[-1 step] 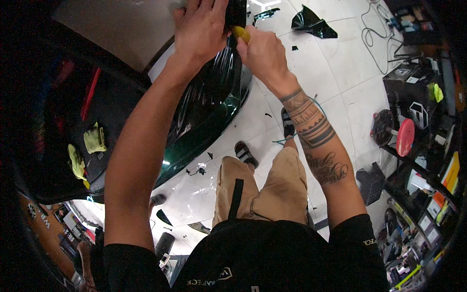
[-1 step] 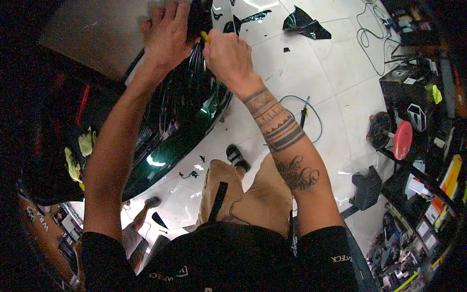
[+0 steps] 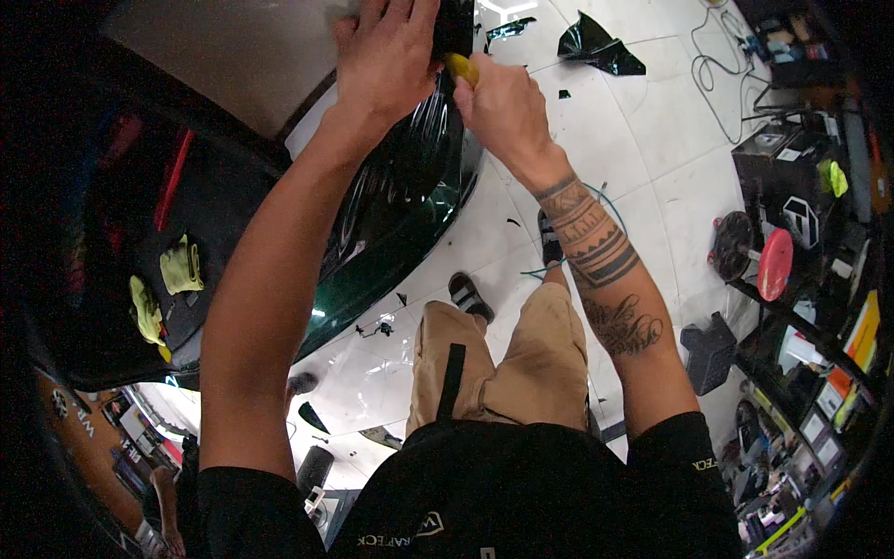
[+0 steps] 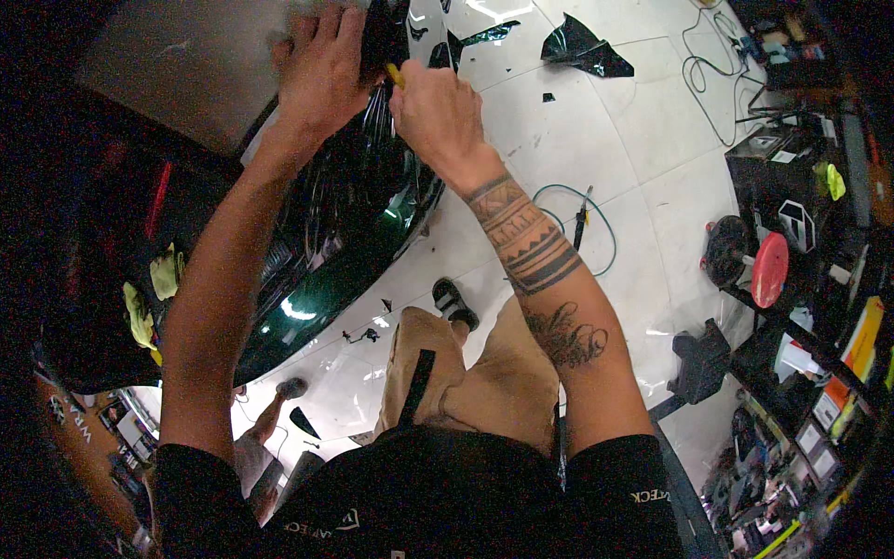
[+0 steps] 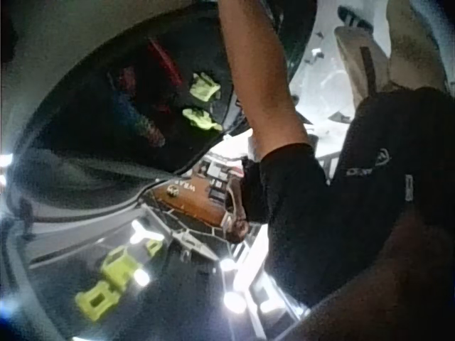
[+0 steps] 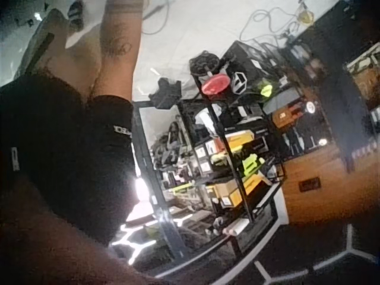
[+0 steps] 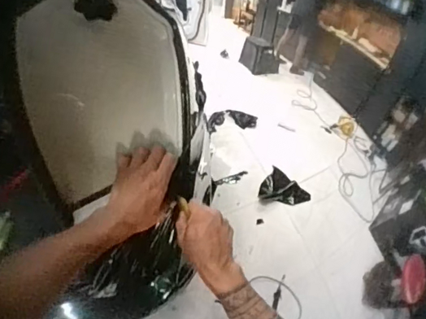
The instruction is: The person applies a dark vinyl wrap to the rear bumper of a car. They use a yellow squeegee to smooth the material and a knife to trim excess wrap along the edges and contours.
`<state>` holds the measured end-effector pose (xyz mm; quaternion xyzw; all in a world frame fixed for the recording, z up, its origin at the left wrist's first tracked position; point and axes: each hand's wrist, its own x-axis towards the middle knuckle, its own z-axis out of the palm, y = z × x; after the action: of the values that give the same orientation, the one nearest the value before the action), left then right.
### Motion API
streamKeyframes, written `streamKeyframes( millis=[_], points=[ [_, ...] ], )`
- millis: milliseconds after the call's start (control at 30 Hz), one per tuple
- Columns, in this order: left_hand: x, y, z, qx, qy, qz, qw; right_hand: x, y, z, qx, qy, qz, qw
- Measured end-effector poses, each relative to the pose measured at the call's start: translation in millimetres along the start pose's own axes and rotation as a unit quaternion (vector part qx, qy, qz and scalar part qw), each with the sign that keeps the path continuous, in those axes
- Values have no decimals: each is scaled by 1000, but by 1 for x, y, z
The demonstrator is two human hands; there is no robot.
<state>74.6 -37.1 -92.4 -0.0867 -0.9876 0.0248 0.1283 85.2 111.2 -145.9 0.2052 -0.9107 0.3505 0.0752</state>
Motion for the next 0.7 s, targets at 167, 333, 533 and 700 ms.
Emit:
streamKeyframes(
  millis=[167,333,533,700],
  points=[
    [7,-2,-4,-4,-29,5,1000,-3,6,15,11,-2,21,1000],
    [1,-8,11,-28,30,28,999,-92,17,68,6,-163,90,983],
    [4,-3,4,-68,-14,20,997,-144,-15,117,64,-172,200,962],
    [7,-4,8,-68,12,43,997,-147,-2,102,109,-184,220,952]
  ],
)
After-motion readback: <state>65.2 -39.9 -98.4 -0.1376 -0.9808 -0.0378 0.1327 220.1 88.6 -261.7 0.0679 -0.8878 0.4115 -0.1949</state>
